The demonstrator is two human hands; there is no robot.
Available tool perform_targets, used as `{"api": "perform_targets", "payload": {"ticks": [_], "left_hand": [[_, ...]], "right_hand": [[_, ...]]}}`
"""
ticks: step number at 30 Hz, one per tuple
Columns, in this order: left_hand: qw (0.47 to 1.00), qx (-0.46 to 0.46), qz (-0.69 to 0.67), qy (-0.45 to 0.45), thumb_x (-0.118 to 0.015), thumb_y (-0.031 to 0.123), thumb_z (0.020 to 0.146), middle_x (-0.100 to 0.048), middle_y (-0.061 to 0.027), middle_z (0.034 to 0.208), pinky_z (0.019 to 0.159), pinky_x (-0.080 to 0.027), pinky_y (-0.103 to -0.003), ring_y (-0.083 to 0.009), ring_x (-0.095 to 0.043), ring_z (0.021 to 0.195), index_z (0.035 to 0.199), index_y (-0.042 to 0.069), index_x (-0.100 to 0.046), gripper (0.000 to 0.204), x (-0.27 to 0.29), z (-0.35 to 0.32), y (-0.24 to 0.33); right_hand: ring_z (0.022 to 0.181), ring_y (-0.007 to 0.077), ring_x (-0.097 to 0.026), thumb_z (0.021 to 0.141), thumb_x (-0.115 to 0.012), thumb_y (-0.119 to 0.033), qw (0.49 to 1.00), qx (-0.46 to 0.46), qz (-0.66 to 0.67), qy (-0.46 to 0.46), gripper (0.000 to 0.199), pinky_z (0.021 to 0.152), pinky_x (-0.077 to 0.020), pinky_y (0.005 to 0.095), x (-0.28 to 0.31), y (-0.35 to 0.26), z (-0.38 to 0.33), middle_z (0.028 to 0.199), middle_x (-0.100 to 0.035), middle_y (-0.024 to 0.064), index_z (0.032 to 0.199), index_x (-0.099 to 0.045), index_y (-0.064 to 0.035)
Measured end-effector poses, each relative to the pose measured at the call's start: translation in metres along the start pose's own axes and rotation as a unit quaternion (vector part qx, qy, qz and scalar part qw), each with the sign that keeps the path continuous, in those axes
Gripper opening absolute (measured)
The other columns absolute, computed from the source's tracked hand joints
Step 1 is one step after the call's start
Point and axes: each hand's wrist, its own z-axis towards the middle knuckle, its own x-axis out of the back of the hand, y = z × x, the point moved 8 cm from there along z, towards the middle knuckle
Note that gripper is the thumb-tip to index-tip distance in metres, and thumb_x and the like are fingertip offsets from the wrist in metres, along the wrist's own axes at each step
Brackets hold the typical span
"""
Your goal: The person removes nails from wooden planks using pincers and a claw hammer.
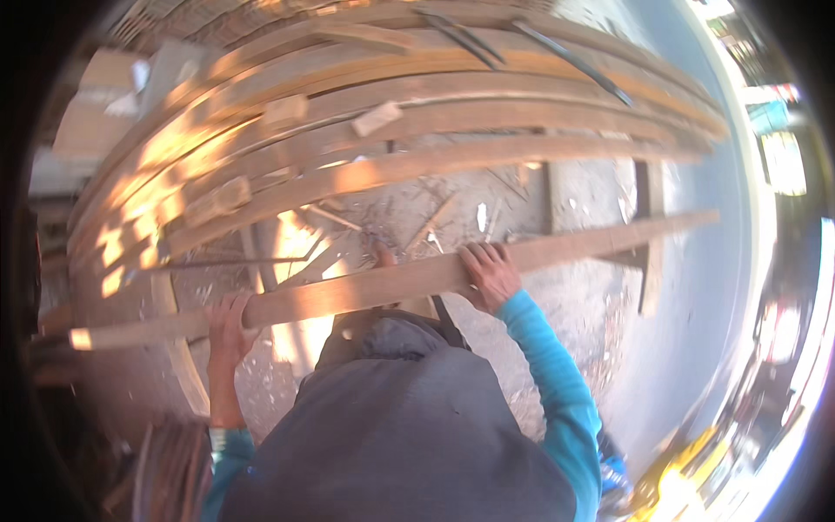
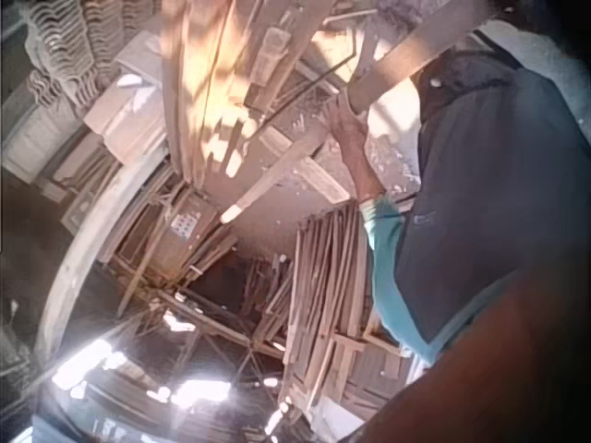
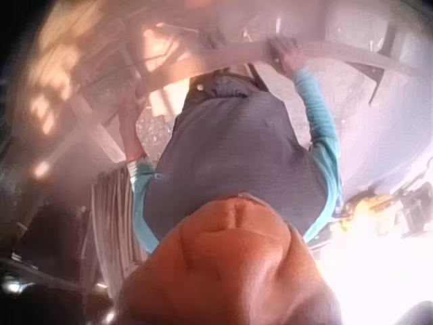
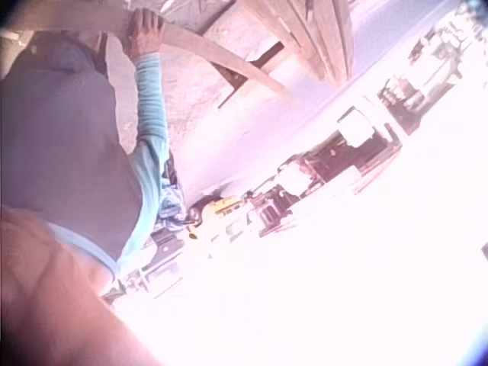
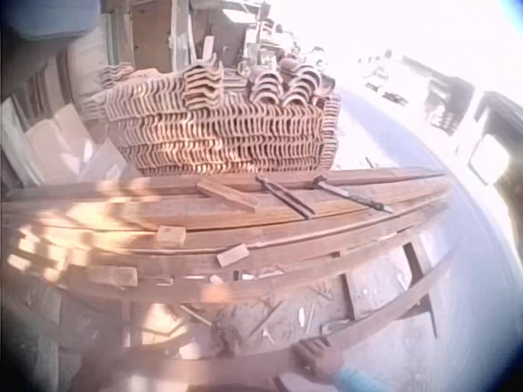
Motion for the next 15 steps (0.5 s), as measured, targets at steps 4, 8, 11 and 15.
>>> {"api": "perform_targets", "payload": {"ticks": [4,8,11,15], "left_hand": [[0.997,0.024,0.066,-0.027,-0.088,0.011,0.060,-0.060,-0.0146,0.121,0.106,-0.035,-0.052,-0.0369,-0.053,0.117,0.129,0.010,-0.055,0.077,-0.045,-0.045,-0.019],[0.984,0.095,0.080,-0.124,-0.089,0.021,0.064,-0.057,-0.0198,0.132,0.106,-0.041,-0.048,-0.0379,-0.052,0.126,0.137,0.009,-0.051,0.083,-0.095,-0.012,-0.029],[0.985,0.091,0.012,-0.149,-0.089,0.028,0.064,-0.060,-0.0206,0.128,0.101,-0.046,-0.045,-0.0380,-0.056,0.121,0.133,0.006,-0.056,0.080,-0.070,-0.004,0.012],[0.980,0.072,-0.061,-0.178,-0.089,0.034,0.065,-0.063,-0.0245,0.122,0.100,-0.047,-0.047,-0.0410,-0.059,0.116,0.129,0.000,-0.058,0.078,-0.081,0.015,0.033]], "right_hand": [[0.112,0.0316,-0.057,0.067,-0.083,-0.035,0.997,0.049,-0.022,0.054,0.064,0.099,-0.0416,0.0453,-0.024,-0.007,-0.007,0.115,-0.059,0.0129,0.118,-0.055,-0.0076],[0.110,0.0308,-0.058,0.067,-0.083,-0.035,0.999,-0.002,-0.019,0.046,0.062,0.099,-0.0418,0.0451,-0.068,0.019,-0.017,0.112,-0.058,0.0114,0.116,-0.055,-0.0090],[0.113,0.0296,-0.056,0.066,-0.083,-0.031,0.997,-0.035,-0.045,0.050,0.058,0.101,-0.0413,0.0457,-0.074,0.013,-0.027,0.113,-0.058,0.0109,0.113,-0.054,-0.0104],[0.122,0.0347,-0.052,0.063,-0.087,-0.032,0.998,-0.050,-0.034,0.014,0.073,0.108,-0.0372,0.0490,-0.088,0.010,-0.023,0.124,-0.056,0.0154,0.121,-0.052,-0.0063]]}}
